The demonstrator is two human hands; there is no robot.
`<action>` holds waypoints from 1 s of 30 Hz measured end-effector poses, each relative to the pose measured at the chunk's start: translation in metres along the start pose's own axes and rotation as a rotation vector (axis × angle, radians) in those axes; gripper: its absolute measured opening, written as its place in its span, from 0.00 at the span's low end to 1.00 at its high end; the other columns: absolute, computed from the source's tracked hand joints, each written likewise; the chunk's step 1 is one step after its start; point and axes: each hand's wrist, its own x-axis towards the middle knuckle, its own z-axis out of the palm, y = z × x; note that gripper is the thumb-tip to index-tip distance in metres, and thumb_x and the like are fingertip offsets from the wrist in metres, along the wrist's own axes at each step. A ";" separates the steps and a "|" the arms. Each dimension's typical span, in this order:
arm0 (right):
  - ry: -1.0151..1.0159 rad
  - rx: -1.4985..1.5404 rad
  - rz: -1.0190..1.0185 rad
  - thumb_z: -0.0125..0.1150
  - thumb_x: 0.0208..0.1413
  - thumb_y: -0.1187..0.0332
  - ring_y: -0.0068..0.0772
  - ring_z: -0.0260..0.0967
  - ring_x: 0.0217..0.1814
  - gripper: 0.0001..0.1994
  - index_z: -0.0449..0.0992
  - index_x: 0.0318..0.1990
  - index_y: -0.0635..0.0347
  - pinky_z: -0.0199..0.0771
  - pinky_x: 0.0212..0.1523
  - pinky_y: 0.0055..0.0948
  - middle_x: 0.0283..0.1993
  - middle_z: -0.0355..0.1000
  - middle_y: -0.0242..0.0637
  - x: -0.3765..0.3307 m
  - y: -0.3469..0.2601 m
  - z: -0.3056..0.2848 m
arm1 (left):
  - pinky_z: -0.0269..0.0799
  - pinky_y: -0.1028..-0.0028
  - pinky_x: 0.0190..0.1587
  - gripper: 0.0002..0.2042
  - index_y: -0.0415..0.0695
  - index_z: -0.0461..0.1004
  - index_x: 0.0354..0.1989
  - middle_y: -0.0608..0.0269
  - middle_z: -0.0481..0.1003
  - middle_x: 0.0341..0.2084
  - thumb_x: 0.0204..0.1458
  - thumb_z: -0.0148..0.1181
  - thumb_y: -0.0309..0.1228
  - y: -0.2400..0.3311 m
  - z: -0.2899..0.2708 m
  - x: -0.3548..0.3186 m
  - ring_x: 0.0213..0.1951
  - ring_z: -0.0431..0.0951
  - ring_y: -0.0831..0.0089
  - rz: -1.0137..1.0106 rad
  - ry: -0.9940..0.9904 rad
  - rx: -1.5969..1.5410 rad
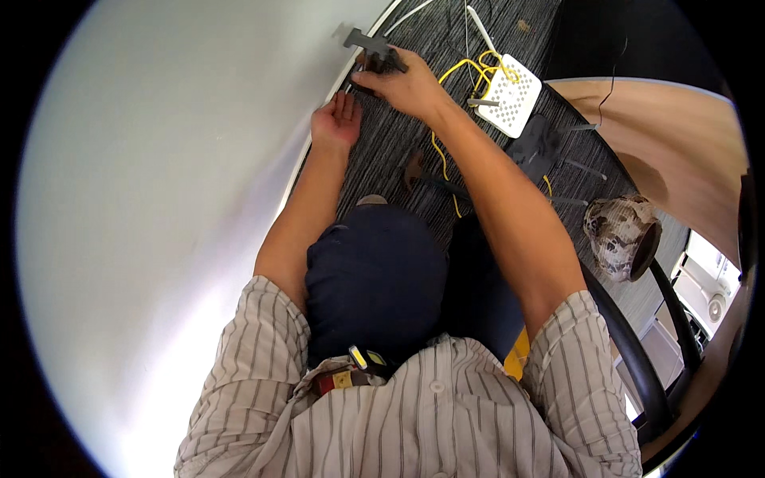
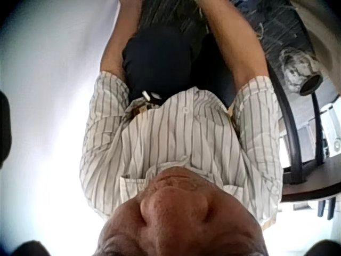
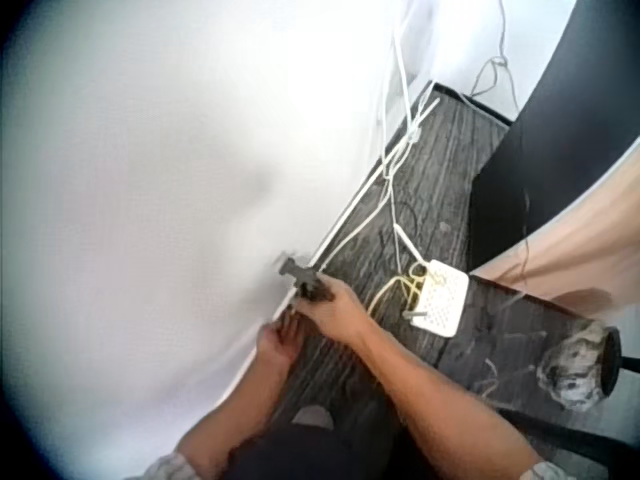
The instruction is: The person installs a white plastic cable management raceway along the base of a wall. They position the raceway, use a staple gun to secure it to the wall, and then use scissors to trim excess cable.
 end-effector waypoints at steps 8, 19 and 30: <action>-0.030 0.014 0.077 0.70 0.50 0.63 0.21 0.69 0.32 0.18 0.77 0.46 0.62 0.72 0.35 0.24 0.33 0.74 0.30 0.019 0.013 0.018 | 0.33 0.57 0.71 0.21 0.45 0.60 0.63 0.66 0.57 0.68 0.64 0.35 0.37 0.002 -0.001 -0.001 0.71 0.50 0.65 0.007 -0.128 0.232; -0.058 -0.013 0.114 0.71 0.49 0.60 0.25 0.73 0.43 0.20 0.78 0.47 0.59 0.73 0.48 0.26 0.39 0.77 0.34 0.022 0.023 0.026 | 0.31 0.55 0.71 0.24 0.44 0.55 0.67 0.65 0.54 0.70 0.67 0.29 0.42 -0.001 0.010 -0.021 0.72 0.47 0.65 0.072 -0.065 0.371; 0.011 -0.068 0.079 0.70 0.50 0.60 0.29 0.75 0.41 0.19 0.78 0.47 0.59 0.75 0.46 0.28 0.39 0.78 0.39 0.014 0.017 0.030 | 0.50 0.55 0.67 0.24 0.42 0.54 0.67 0.53 0.59 0.65 0.66 0.37 0.42 0.002 0.000 -0.020 0.65 0.59 0.57 0.047 -0.041 0.461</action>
